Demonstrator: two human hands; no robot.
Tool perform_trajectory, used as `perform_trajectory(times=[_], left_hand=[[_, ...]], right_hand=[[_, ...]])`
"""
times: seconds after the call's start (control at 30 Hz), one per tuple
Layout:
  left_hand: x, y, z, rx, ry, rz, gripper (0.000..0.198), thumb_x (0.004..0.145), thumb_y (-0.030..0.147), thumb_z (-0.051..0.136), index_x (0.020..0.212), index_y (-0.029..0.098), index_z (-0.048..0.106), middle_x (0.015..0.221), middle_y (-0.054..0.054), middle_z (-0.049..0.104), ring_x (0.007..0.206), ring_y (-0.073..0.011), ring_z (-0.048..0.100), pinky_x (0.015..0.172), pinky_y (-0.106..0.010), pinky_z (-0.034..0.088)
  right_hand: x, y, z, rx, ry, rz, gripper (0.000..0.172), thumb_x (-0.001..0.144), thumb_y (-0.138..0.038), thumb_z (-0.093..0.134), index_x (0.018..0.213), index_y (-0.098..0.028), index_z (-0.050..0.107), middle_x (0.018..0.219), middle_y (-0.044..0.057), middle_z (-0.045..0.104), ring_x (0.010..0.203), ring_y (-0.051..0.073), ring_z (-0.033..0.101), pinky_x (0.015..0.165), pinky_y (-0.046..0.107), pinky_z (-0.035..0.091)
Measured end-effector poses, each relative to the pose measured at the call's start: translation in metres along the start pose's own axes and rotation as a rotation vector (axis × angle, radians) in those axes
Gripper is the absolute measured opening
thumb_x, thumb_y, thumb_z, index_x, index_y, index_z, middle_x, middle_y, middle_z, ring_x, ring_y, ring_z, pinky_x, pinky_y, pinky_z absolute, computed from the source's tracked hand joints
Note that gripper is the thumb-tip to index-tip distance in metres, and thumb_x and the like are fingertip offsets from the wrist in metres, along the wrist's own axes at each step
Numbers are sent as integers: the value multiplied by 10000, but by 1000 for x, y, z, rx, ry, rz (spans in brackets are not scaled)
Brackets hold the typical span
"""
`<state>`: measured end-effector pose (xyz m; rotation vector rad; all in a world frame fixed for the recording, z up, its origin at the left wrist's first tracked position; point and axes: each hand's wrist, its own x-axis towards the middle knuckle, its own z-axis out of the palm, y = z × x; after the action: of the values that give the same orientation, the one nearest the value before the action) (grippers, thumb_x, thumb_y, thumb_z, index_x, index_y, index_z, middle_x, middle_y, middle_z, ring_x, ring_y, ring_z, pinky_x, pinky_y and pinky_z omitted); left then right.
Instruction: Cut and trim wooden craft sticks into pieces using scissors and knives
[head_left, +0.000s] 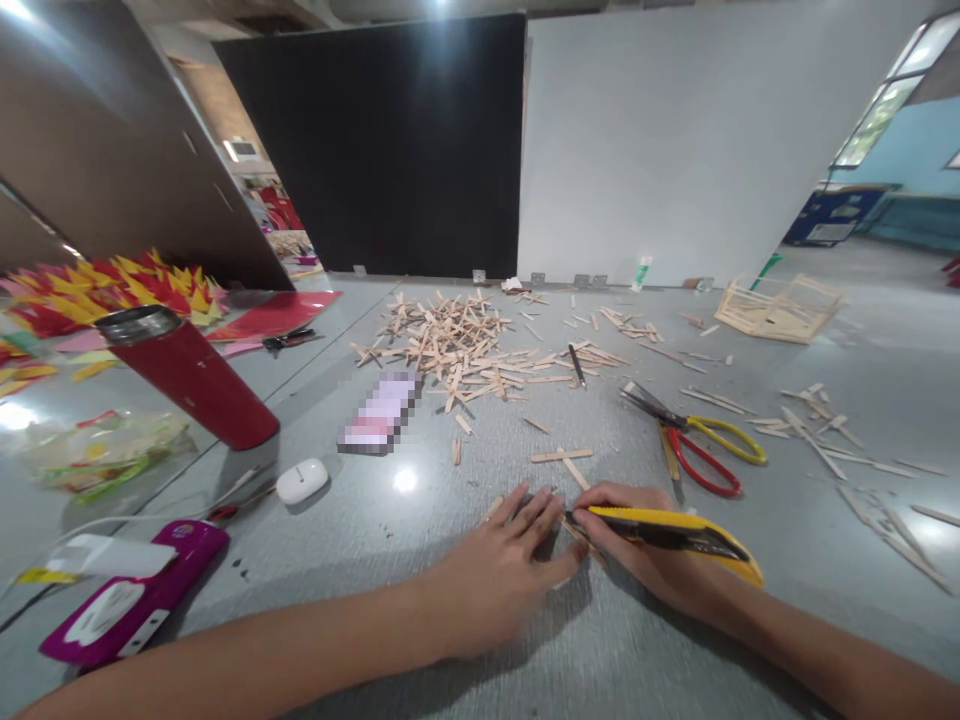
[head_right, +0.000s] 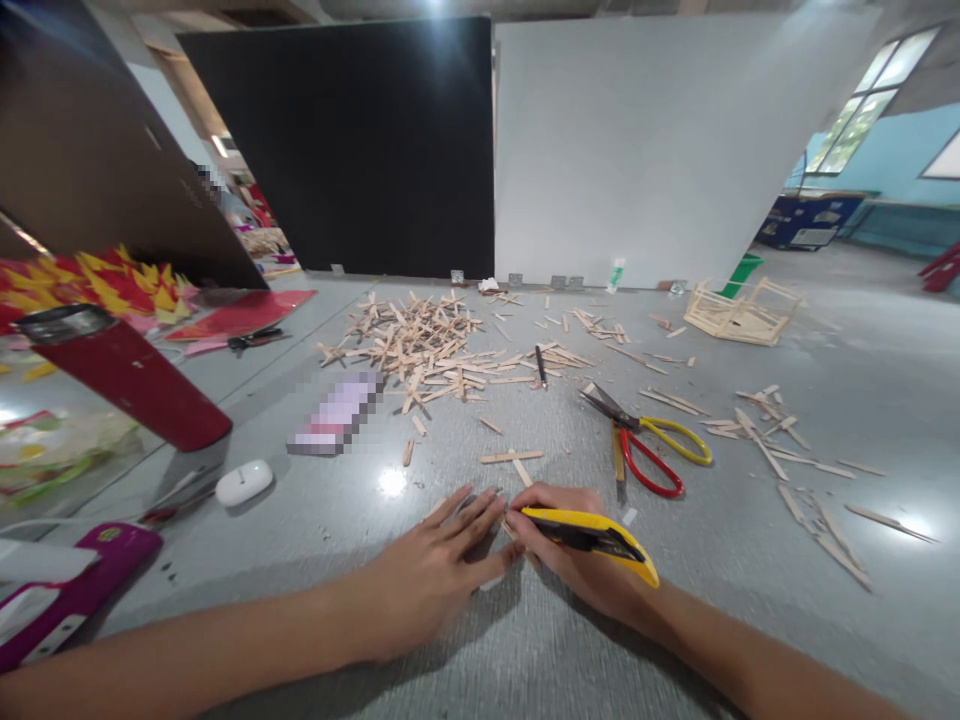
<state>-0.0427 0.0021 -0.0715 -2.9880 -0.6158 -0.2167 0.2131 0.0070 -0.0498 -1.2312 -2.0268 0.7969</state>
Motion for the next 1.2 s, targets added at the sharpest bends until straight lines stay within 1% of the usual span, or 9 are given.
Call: perform_trajectory(times=[0.23, 0.37, 0.53, 0.6, 0.7, 0.87, 1.0, 1.1, 1.2], left_hand=[[1, 1, -1, 23, -4, -13, 650, 1108, 299, 624, 1688, 161, 368, 1694, -334, 491, 1604, -439, 492, 1303, -603, 386], [1, 2, -6, 41, -26, -17, 604, 1132, 299, 580, 1684, 160, 378, 1689, -326, 502, 1591, -426, 515, 1290, -579, 416], [0, 3, 1, 22, -10, -24, 679, 1079, 273, 646, 1686, 155, 366, 1717, -320, 470, 1613, -434, 481, 1312, -597, 385], [0, 3, 4, 23, -6, -28, 679, 1044, 261, 682, 1644, 110, 404, 1715, -353, 449, 1618, -458, 463, 1315, -615, 381], [0, 2, 2, 34, -20, -31, 608, 985, 235, 717, 1516, 36, 497, 1693, -404, 442, 1614, -483, 458, 1325, -620, 374], [2, 2, -4, 54, -58, -48, 550, 937, 239, 744, 1418, 53, 553, 1690, -375, 473, 1607, -455, 479, 1324, -574, 401], [2, 2, -3, 86, -16, -39, 553, 976, 276, 721, 1446, 41, 552, 1693, -357, 480, 1599, -448, 494, 1315, -559, 413], [0, 3, -1, 136, 38, -28, 479, 1026, 264, 675, 1430, 26, 576, 1656, -352, 530, 1559, -462, 538, 1299, -565, 429], [-1, 5, 1, 146, 64, -75, 482, 1050, 276, 663, 1477, 75, 564, 1683, -307, 522, 1570, -482, 515, 1287, -613, 428]], right_hand=[[1, -7, -3, -41, -81, 12, 332, 1097, -389, 554, 850, -239, 715, 726, -5, 732, 673, 169, 676, 680, 276, 518], [0, -7, 0, -48, -26, -43, 303, 1093, -377, 549, 869, -244, 703, 761, 3, 753, 691, 172, 700, 720, 278, 545], [-3, 2, 3, -46, -11, -96, 298, 1111, -377, 555, 917, -239, 734, 789, 9, 787, 688, 169, 725, 694, 263, 549], [-4, 5, 3, -41, 25, -121, 273, 1117, -370, 559, 968, -241, 749, 821, 7, 802, 711, 170, 741, 691, 258, 549], [-5, 6, 2, -47, 92, -142, 244, 1120, -355, 564, 1001, -250, 750, 800, -12, 790, 685, 164, 734, 674, 257, 542], [-5, 5, 3, -62, 100, -152, 240, 1117, -362, 565, 1016, -252, 754, 866, 16, 829, 742, 191, 774, 675, 267, 565], [-3, 3, 3, -73, 103, -150, 248, 1108, -358, 563, 992, -250, 755, 842, 14, 826, 730, 190, 774, 683, 267, 576], [-2, 4, 3, -77, 91, -145, 268, 1113, -369, 555, 982, -247, 754, 811, 9, 815, 701, 187, 761, 686, 274, 575], [-3, 5, 3, -78, 68, -114, 291, 1125, -389, 538, 996, -243, 755, 803, 12, 811, 703, 195, 760, 690, 290, 571]])
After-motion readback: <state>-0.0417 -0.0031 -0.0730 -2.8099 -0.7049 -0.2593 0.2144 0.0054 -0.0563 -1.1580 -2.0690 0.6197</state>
